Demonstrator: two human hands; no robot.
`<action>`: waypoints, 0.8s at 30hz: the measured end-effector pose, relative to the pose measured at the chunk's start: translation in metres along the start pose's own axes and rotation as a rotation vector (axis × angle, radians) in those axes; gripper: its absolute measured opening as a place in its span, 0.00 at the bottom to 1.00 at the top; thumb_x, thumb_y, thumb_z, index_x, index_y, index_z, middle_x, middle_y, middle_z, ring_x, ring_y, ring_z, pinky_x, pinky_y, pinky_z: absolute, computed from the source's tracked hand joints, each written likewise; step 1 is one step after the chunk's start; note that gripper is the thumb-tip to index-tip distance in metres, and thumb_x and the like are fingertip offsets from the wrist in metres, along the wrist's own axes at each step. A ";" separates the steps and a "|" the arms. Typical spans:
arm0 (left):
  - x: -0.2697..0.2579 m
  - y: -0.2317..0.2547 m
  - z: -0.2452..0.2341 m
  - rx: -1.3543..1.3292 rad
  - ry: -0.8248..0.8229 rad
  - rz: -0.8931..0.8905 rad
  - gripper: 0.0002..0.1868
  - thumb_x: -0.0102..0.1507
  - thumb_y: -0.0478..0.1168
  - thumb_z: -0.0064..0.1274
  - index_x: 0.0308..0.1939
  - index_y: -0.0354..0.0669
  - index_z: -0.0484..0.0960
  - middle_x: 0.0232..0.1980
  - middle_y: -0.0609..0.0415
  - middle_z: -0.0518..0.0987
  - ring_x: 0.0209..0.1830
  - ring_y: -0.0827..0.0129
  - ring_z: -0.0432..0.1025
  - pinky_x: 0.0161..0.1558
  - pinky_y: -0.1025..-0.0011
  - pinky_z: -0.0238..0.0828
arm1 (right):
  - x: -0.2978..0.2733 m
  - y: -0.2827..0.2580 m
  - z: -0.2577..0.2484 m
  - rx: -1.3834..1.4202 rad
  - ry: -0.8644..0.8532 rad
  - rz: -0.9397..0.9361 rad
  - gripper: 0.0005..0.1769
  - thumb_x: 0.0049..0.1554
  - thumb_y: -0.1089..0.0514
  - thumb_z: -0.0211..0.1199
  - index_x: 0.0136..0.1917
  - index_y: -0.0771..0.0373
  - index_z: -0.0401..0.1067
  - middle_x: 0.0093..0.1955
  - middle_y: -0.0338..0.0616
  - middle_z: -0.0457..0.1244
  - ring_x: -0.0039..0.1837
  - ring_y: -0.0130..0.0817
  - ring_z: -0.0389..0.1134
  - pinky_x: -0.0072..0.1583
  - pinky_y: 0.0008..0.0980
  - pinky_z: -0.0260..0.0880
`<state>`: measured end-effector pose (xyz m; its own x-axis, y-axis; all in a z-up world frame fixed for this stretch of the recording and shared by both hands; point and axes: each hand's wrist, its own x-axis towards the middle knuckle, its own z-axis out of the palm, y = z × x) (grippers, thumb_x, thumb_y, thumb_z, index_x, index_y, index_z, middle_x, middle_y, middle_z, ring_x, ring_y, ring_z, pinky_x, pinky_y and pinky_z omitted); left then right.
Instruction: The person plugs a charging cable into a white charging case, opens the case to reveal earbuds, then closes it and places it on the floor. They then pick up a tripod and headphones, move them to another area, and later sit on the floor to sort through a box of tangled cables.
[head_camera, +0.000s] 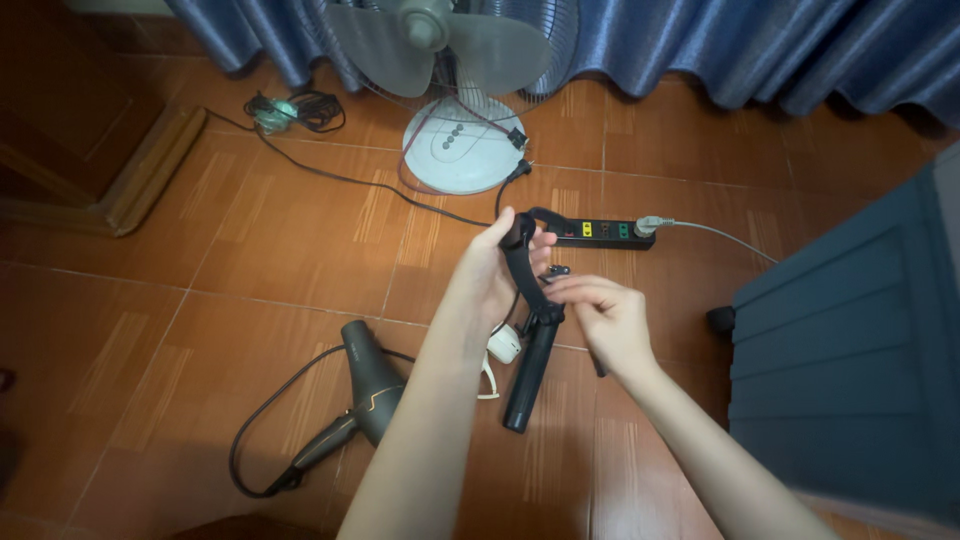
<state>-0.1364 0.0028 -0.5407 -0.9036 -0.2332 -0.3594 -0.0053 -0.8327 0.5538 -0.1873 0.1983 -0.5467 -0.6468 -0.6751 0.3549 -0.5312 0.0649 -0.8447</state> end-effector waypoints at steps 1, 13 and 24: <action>-0.001 -0.001 -0.001 -0.013 0.000 -0.008 0.23 0.70 0.58 0.45 0.43 0.41 0.78 0.43 0.48 0.84 0.41 0.65 0.76 0.47 0.66 0.72 | -0.001 0.000 0.003 0.177 0.027 0.176 0.18 0.54 0.79 0.54 0.49 0.71 0.82 0.51 0.51 0.73 0.54 0.36 0.70 0.57 0.32 0.68; -0.007 -0.023 -0.018 -0.066 0.035 -0.200 0.22 0.67 0.58 0.43 0.38 0.43 0.79 0.38 0.50 0.84 0.35 0.61 0.75 0.39 0.62 0.70 | 0.001 0.008 0.008 0.854 0.125 0.724 0.22 0.52 0.77 0.62 0.60 0.73 0.73 0.54 0.53 0.71 0.56 0.36 0.74 0.61 0.33 0.75; -0.011 -0.032 -0.039 0.030 -0.004 -0.130 0.22 0.67 0.55 0.49 0.32 0.38 0.75 0.28 0.50 0.77 0.18 0.70 0.64 0.33 0.71 0.71 | -0.019 0.010 0.007 1.006 -0.059 1.084 0.22 0.60 0.54 0.50 0.62 0.67 0.71 0.55 0.51 0.71 0.59 0.39 0.73 0.64 0.44 0.72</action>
<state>-0.1098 0.0121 -0.5842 -0.8963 -0.1219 -0.4264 -0.1356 -0.8401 0.5252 -0.1767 0.2060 -0.5650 -0.4354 -0.6607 -0.6114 0.7948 0.0368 -0.6057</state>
